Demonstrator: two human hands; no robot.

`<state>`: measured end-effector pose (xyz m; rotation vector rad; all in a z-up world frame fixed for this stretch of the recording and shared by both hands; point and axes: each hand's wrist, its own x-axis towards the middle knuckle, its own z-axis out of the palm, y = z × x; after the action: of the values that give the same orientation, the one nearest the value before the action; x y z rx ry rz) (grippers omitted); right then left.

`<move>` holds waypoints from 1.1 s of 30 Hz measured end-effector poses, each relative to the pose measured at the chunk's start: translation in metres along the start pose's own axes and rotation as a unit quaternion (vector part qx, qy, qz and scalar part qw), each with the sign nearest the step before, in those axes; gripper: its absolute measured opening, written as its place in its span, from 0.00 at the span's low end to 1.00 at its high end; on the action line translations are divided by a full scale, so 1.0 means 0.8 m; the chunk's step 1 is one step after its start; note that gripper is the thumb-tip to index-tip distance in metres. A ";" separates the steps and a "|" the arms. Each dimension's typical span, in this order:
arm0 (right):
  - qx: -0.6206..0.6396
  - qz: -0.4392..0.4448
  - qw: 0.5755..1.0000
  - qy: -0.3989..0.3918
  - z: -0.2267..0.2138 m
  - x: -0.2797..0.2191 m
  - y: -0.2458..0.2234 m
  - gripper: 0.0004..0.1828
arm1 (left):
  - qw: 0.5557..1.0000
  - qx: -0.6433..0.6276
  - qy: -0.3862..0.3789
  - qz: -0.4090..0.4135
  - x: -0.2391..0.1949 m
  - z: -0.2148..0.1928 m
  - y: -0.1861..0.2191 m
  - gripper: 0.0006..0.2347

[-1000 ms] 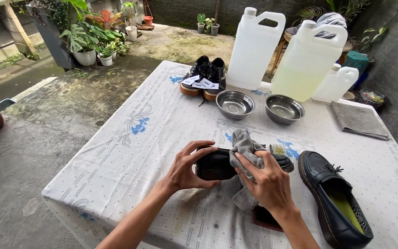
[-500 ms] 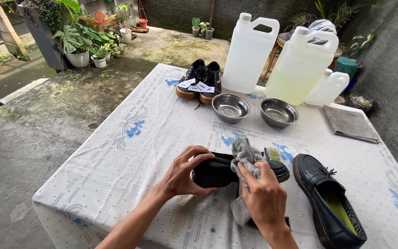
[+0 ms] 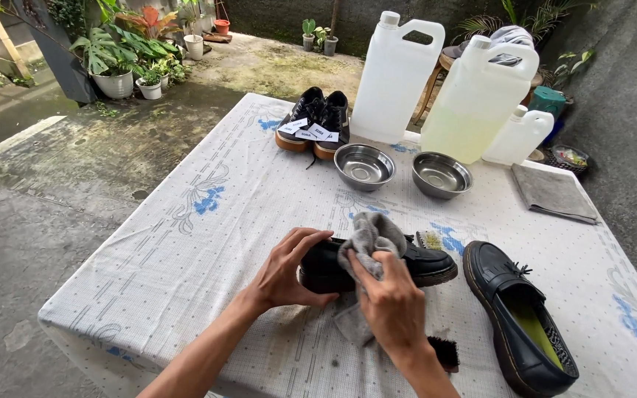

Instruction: The person cleans a black leather shoe using a red sponge and a grey cloth. They scrub the shoe with the sponge, wipe it with the cloth, and repeat the process on different sections of the shoe.

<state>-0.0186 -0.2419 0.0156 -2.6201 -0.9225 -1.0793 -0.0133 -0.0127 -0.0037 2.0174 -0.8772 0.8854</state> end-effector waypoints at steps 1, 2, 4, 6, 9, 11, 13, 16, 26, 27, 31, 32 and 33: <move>-0.038 0.006 0.999 0.013 -0.006 -0.001 0.010 0.19 | 1.000 0.005 0.000 -0.009 0.001 0.000 -0.001 0.40; -0.041 0.008 0.999 0.013 -0.005 -0.009 0.025 0.19 | 1.000 0.003 0.000 -0.008 0.001 0.000 -0.002 0.40; -0.065 -0.005 0.998 -0.001 -0.005 -0.028 0.055 0.34 | 1.000 0.005 0.005 0.013 0.000 0.003 -0.003 0.36; -0.069 -0.024 0.997 0.026 0.003 -0.034 0.066 0.32 | 1.000 0.006 0.005 0.019 0.001 0.004 -0.002 0.35; -0.066 -0.054 0.995 0.059 0.008 -0.054 0.080 0.32 | 1.000 0.003 0.004 0.023 0.000 0.005 0.004 0.34; -0.063 -0.067 0.993 0.078 0.020 -0.051 0.101 0.32 | 0.999 0.005 0.008 0.031 0.010 -0.001 -0.006 0.34; -0.093 -0.111 0.987 0.064 0.027 -0.068 0.125 0.33 | 1.000 0.004 0.006 0.022 0.003 0.001 -0.007 0.34; -0.128 -0.117 0.984 0.039 0.003 -0.068 0.146 0.29 | 0.999 0.006 0.014 0.032 0.008 0.001 -0.003 0.33; -0.072 -0.074 0.993 0.063 -0.019 -0.054 0.184 0.30 | 0.999 -0.022 0.006 -0.038 0.005 -0.003 -0.021 0.32; -0.079 -0.105 0.990 0.045 -0.020 -0.045 0.177 0.32 | 0.998 -0.027 0.002 -0.050 0.006 -0.004 -0.020 0.32; -0.091 -0.112 0.989 -0.039 -0.013 -0.035 0.181 0.38 | 0.997 -0.033 -0.004 -0.070 0.004 -0.003 -0.021 0.31; -0.091 -0.111 0.989 -0.041 -0.020 -0.038 0.187 0.38 | 0.997 -0.034 -0.005 -0.071 0.004 -0.003 -0.021 0.31; -0.103 -0.096 0.989 -0.045 -0.027 -0.040 0.193 0.32 | 0.997 -0.033 -0.006 -0.074 0.003 -0.003 -0.021 0.32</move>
<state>0.0439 -0.3885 0.0219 -2.8141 -1.1617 -1.1655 0.0006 -0.0034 -0.0065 2.0034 -0.7445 0.7522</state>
